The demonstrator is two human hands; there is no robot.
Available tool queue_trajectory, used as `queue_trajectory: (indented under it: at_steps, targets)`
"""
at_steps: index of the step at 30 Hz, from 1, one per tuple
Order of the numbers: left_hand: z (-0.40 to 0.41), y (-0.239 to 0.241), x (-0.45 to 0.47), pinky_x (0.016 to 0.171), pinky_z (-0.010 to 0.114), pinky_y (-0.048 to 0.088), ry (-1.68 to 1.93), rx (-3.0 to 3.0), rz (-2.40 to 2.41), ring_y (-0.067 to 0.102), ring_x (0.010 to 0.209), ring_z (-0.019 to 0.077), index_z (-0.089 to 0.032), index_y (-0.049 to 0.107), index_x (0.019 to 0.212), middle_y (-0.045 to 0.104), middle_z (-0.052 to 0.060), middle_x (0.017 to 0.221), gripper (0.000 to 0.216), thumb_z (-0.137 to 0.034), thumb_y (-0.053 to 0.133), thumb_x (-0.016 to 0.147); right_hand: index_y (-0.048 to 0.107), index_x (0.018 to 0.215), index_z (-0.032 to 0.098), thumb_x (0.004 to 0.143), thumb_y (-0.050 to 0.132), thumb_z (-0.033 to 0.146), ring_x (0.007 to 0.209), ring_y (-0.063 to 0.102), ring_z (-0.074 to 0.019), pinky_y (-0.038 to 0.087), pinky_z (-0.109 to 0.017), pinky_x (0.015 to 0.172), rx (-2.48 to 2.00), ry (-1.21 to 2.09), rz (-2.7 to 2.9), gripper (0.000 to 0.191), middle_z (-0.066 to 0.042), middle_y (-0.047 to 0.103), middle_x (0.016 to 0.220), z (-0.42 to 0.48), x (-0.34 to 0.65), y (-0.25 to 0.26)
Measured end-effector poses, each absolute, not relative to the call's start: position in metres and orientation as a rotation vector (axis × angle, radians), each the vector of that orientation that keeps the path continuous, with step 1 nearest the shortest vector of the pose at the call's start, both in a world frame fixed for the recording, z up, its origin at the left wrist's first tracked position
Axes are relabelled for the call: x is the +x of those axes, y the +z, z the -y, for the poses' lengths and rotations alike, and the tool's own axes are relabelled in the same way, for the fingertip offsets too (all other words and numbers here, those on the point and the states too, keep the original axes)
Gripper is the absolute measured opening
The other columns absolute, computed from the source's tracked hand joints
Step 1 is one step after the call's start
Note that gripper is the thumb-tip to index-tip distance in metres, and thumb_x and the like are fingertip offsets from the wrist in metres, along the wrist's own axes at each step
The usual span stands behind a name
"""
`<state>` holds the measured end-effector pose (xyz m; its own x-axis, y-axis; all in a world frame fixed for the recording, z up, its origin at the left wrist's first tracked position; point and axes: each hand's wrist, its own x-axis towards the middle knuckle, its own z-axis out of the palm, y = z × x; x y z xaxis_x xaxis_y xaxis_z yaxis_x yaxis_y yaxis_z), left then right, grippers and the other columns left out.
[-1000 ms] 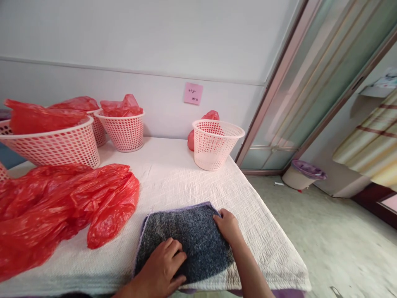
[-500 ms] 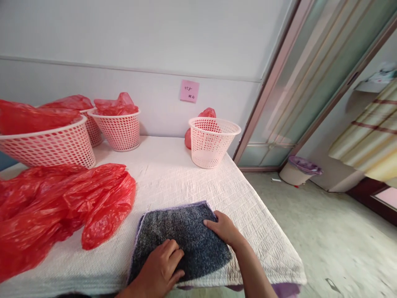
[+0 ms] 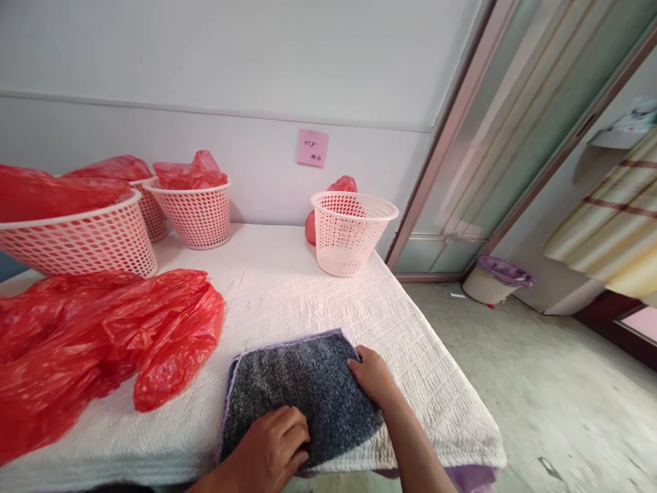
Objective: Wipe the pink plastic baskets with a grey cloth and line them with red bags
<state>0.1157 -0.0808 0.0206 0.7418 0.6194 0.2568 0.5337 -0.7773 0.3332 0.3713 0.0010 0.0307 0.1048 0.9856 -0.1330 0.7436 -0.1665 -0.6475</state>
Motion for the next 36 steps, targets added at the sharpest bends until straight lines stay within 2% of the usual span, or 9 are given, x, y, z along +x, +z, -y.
queue_trajectory:
  at_steps: [3, 5, 11, 15, 17, 20, 25, 29, 36]
  targets:
    - [0.073, 0.033, 0.111, 0.092, 0.026, 0.051, 0.581, 2.599, -1.032, 0.062, 0.101, 0.0144, -0.020, 0.057, 0.115, 0.066, 0.004, 0.110, 0.024, -0.019, 0.053, 0.092, 0.044, 0.061, 0.024, 0.078, 0.047, 0.027, 0.067, 0.055, -0.0202, 0.035, -0.031, 0.063, -1.980, 0.715, 1.701, 0.017, -0.003, 0.058, 0.065, -0.002, 0.369, 0.029]
    - [0.064, 0.035, 0.108, 0.104, 0.035, 0.047, 0.566, 2.572, -1.184, 0.058, 0.116, 0.0183, -0.020, 0.054, 0.126, 0.063, 0.007, 0.126, 0.033, -0.019, 0.049, 0.093, 0.041, 0.061, 0.025, 0.079, 0.046, 0.029, 0.065, 0.052, -0.0196, 0.033, -0.031, 0.062, -1.993, 0.676, 1.705, 0.020, -0.002, 0.055, 0.063, -0.002, 0.367, 0.028]
    - [0.043, 0.016, 0.104, 0.110, 0.058, 0.038, 0.490, 2.532, -1.473, 0.041, 0.138, 0.0355, -0.010, 0.051, 0.136, 0.047, 0.017, 0.148, 0.049, -0.034, 0.049, 0.093, 0.039, 0.061, 0.025, 0.088, 0.036, 0.041, 0.064, 0.051, -0.0194, 0.033, -0.031, 0.064, -1.989, 0.649, 1.706, 0.032, -0.003, 0.054, 0.063, -0.002, 0.361, 0.032]
    - [0.039, 0.010, 0.103, 0.111, 0.060, 0.035, 0.483, 2.475, -1.586, 0.037, 0.139, 0.0376, -0.006, 0.047, 0.140, 0.043, 0.019, 0.150, 0.059, -0.042, 0.045, 0.094, 0.043, 0.065, 0.024, 0.083, 0.046, 0.051, 0.066, 0.054, -0.0209, 0.033, -0.031, 0.063, -1.969, 0.707, 1.716, 0.032, -0.003, 0.057, 0.066, 0.003, 0.360, 0.039]
    - [0.037, 0.011, 0.102, 0.113, 0.060, 0.033, 0.483, 2.451, -1.610, 0.035, 0.140, 0.0371, -0.005, 0.046, 0.141, 0.042, 0.019, 0.151, 0.061, -0.044, 0.043, 0.095, 0.047, 0.069, 0.024, 0.074, 0.057, 0.042, 0.069, 0.056, -0.0217, 0.034, -0.031, 0.063, -1.951, 0.753, 1.724, 0.022, -0.004, 0.060, 0.070, 0.005, 0.361, 0.039]
    - [0.033, 0.012, 0.101, 0.114, 0.059, 0.030, 0.491, 2.409, -1.635, 0.033, 0.141, 0.0369, -0.004, 0.044, 0.142, 0.039, 0.019, 0.152, 0.062, -0.043, 0.043, 0.094, 0.047, 0.067, 0.023, 0.067, 0.056, 0.028, 0.071, 0.056, -0.0218, 0.034, -0.031, 0.064, -1.933, 0.802, 1.706, 0.010, -0.003, 0.060, 0.069, 0.005, 0.366, 0.037]
    - [0.029, 0.013, 0.101, 0.115, 0.060, 0.027, 0.537, 2.324, -1.633, 0.031, 0.142, 0.0383, -0.002, 0.044, 0.141, 0.038, 0.020, 0.153, 0.062, -0.040, 0.047, 0.092, 0.040, 0.060, 0.024, 0.074, 0.049, 0.037, 0.065, 0.049, -0.0198, 0.032, -0.032, 0.062, -1.895, 0.849, 1.591, 0.021, 0.000, 0.049, 0.061, 0.003, 0.369, 0.036]
    - [0.030, 0.015, 0.099, 0.116, 0.057, 0.026, 0.612, 2.235, -1.593, 0.032, 0.142, 0.0365, -0.004, 0.048, 0.139, 0.041, 0.019, 0.151, 0.060, -0.037, 0.049, 0.090, 0.049, 0.072, 0.021, 0.083, 0.045, 0.049, 0.064, 0.051, -0.0171, 0.038, -0.030, 0.060, -1.727, 1.087, 1.500, 0.030, 0.000, 0.054, 0.067, 0.011, 0.353, 0.051]
    - [0.030, 0.023, 0.075, 0.115, 0.050, 0.030, 0.858, 1.975, -1.497, 0.047, 0.133, 0.0278, -0.011, 0.059, 0.128, 0.056, 0.016, 0.139, 0.044, -0.029, 0.042, 0.091, 0.063, 0.090, 0.018, 0.081, 0.066, 0.044, 0.071, 0.056, -0.0150, 0.043, -0.029, 0.070, -1.081, 1.717, 1.182, 0.028, -0.002, 0.063, 0.080, 0.025, 0.289, 0.088]
